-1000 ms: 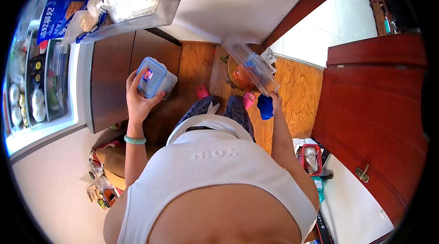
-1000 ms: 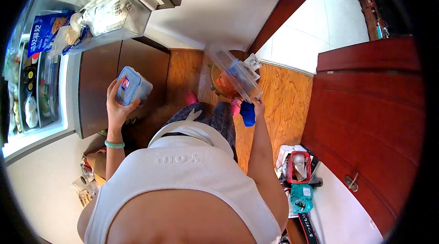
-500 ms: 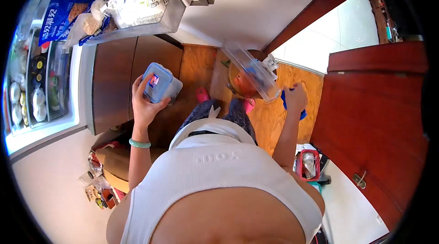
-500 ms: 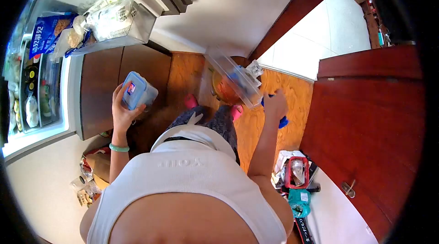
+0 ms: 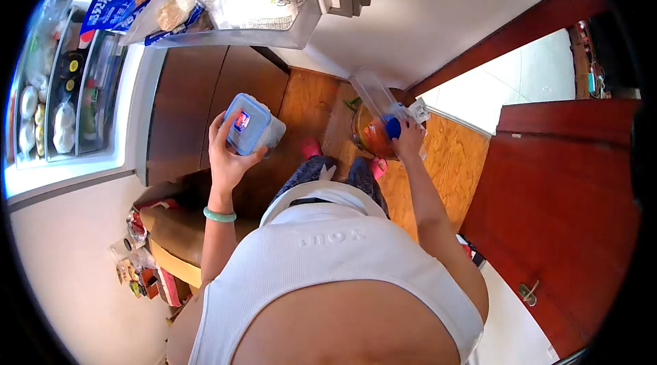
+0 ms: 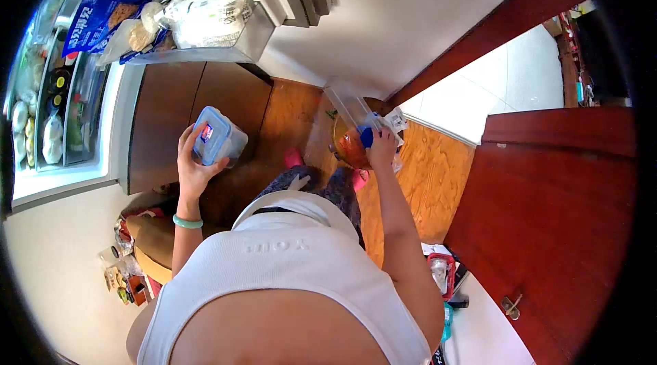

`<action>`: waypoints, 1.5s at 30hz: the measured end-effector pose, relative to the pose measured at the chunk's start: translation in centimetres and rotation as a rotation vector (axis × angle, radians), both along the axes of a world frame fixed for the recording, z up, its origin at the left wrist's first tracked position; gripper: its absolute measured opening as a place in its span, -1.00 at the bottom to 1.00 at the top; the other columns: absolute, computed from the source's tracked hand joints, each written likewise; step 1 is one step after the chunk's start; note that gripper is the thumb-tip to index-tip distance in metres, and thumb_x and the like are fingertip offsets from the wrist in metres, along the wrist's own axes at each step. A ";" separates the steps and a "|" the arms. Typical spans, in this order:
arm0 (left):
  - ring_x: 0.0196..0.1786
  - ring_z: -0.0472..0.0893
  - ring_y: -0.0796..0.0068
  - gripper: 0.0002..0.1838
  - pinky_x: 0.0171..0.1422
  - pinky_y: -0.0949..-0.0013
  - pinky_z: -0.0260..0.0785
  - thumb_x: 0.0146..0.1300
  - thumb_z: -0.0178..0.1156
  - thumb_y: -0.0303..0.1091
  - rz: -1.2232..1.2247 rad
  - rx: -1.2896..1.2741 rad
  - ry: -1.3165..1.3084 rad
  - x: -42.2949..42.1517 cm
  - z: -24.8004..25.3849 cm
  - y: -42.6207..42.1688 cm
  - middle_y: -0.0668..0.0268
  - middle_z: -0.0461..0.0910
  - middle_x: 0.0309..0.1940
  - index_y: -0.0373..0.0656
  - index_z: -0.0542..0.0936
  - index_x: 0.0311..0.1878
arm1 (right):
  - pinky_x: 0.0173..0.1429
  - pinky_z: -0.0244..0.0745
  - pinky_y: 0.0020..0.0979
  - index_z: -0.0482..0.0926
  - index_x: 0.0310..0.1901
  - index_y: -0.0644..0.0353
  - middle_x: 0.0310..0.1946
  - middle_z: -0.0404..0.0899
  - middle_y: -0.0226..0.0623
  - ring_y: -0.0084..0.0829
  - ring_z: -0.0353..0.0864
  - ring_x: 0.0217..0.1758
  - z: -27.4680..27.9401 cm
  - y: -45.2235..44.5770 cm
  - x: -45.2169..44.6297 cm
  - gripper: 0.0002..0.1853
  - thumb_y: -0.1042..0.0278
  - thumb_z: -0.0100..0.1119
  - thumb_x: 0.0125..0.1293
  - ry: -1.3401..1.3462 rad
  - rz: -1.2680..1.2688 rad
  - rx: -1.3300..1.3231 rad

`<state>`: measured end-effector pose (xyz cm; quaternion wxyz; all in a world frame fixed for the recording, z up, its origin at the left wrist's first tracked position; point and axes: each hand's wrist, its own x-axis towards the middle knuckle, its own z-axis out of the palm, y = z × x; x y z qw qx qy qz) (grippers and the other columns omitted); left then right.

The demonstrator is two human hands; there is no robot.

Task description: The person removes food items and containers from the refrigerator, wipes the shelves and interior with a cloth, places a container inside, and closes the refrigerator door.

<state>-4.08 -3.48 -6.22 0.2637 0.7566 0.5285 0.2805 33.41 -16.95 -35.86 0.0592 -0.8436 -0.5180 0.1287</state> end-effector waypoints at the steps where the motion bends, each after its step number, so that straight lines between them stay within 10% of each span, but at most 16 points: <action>1: 0.24 0.43 0.10 -0.14 0.20 0.14 0.45 -0.40 0.56 -0.39 0.006 0.001 -0.003 -0.2 -0.1 0.0 0.05 0.30 0.25 -0.01 0.54 0.18 | 0.31 0.18 -0.06 0.47 0.17 -0.03 0.16 0.39 -0.20 -0.10 0.33 0.25 0.7 0.1 -0.1 -0.22 0.19 0.55 -0.21 -0.003 0.006 0.001; 13: 0.23 0.44 0.08 -0.15 0.18 0.13 0.46 -0.39 0.55 -0.37 0.052 0.001 -0.003 -1.8 0.3 -0.2 0.05 0.30 0.24 0.00 0.54 0.19 | 0.42 0.07 0.04 0.44 0.23 -0.15 0.38 0.12 -0.14 -0.01 0.09 0.42 -2.0 -0.5 -1.3 -0.15 0.13 0.58 -0.22 -0.006 0.035 -0.150; 23: 0.27 0.40 0.13 -0.16 0.28 0.14 0.37 -0.35 0.54 -0.37 0.054 -0.038 -0.043 -2.8 0.3 -1.2 0.07 0.28 0.26 -0.06 0.53 0.20 | 0.39 0.10 -0.01 0.60 0.00 0.05 0.31 0.24 -0.06 0.01 0.16 0.38 -2.6 -1.2 -1.3 -0.51 0.25 0.42 -0.06 -0.065 -0.047 -0.008; 28: 0.28 0.35 0.07 -0.16 0.30 0.16 0.32 -0.38 0.55 -0.38 0.058 0.048 -0.050 -2.4 1.4 -1.6 0.04 0.29 0.22 -0.08 0.52 0.17 | 0.33 0.26 -0.14 0.53 0.07 0.11 0.14 0.41 -0.07 -0.04 0.35 0.24 2.0 1.2 -2.6 -0.45 0.34 0.39 -0.04 -0.018 0.053 0.171; 32: 0.31 0.30 0.00 -0.13 0.40 0.12 0.19 -0.45 0.57 -0.23 0.120 0.148 -0.007 -3.1 2.3 -2.2 0.01 0.29 0.23 -0.09 0.54 0.14 | 0.10 0.45 -0.29 0.45 0.15 0.17 -0.06 0.51 -0.16 -0.24 0.51 0.01 13.8 6.1 -9.9 -0.43 0.48 0.36 0.05 0.605 0.316 0.453; 38: 0.28 0.36 -0.11 -0.19 0.28 0.06 0.34 -0.39 0.54 -0.09 0.268 0.162 -0.036 -1.9 6.1 -3.2 -0.08 0.28 0.26 0.04 0.58 0.12 | 0.35 0.25 0.06 0.08 0.38 0.14 0.39 -0.03 0.19 0.18 0.18 0.37 32.0 9.4 -20.8 0.22 0.09 0.67 -0.34 0.724 0.832 0.745; 45: 0.24 0.40 -0.15 -0.16 0.20 0.05 0.41 -0.29 0.53 0.02 0.278 0.296 -0.009 -7.7 10.5 1.8 -0.08 0.25 0.29 0.09 0.53 0.20 | 0.30 0.28 0.06 0.27 0.27 0.14 0.30 0.17 0.18 0.19 0.27 0.31 34.9 17.8 -30.5 -0.15 0.19 0.52 -0.06 0.540 0.850 1.055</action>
